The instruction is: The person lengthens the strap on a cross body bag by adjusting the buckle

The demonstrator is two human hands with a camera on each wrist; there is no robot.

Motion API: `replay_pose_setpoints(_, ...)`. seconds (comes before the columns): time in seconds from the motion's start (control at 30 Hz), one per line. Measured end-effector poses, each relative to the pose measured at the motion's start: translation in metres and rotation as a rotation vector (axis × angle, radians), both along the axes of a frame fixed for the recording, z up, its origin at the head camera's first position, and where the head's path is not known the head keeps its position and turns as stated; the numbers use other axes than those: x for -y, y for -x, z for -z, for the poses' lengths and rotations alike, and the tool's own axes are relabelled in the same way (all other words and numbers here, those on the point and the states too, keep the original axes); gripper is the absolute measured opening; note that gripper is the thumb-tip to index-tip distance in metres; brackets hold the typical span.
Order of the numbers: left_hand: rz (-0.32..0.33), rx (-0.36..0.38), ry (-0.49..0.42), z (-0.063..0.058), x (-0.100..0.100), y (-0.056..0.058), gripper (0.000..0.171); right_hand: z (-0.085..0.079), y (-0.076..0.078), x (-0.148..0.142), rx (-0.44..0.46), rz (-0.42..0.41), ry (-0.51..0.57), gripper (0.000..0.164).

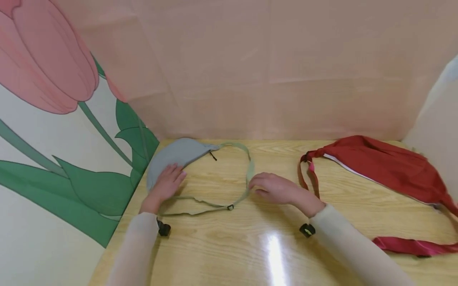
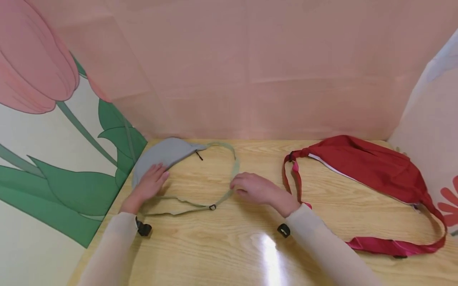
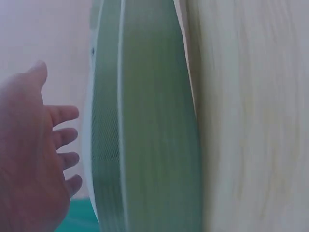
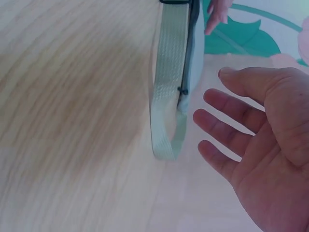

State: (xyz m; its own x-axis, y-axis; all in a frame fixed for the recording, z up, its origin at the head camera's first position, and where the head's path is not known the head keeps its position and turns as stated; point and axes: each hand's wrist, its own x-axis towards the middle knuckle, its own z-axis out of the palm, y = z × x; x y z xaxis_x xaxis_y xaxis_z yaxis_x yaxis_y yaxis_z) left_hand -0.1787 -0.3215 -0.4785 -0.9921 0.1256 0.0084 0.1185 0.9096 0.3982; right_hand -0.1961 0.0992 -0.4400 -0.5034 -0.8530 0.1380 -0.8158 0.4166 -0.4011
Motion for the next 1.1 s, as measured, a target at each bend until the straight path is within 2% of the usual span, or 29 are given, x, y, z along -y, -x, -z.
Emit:
replay_pose_setpoints(0.13, 0.045, -0.040, -0.008, -0.004, -0.019, 0.002, 0.061, -0.006, -0.002, -0.012, 0.021, 0.058, -0.023, 0.025)
replay_pose_setpoints(0.33, 0.122, -0.096, -0.020, -0.017, -0.050, 0.003, 0.058, -0.012, -0.005, -0.031, 0.024, 0.132, -0.027, 0.033)
replay_pose_setpoints(0.47, 0.159, -0.100, -0.032, -0.022, -0.072, 0.004, 0.061, -0.015, -0.008, -0.048, 0.019, 0.173, -0.013, 0.043)
replay_pose_setpoints(0.67, 0.203, -0.103, -0.062, -0.025, -0.108, 0.003, 0.065, -0.017, -0.016, -0.075, 0.048, 0.267, -0.012, 0.058)
replay_pose_setpoints(0.93, 0.301, -0.135, -0.064, -0.033, -0.157, -0.002, 0.063, -0.023, -0.031, -0.112, 0.094, 0.355, 0.009, 0.060)
replay_pose_setpoints(1.1, 0.391, -0.148, -0.035, -0.040, -0.185, -0.007, 0.064, -0.022, -0.042, -0.138, 0.066, 0.406, 0.039, 0.059)
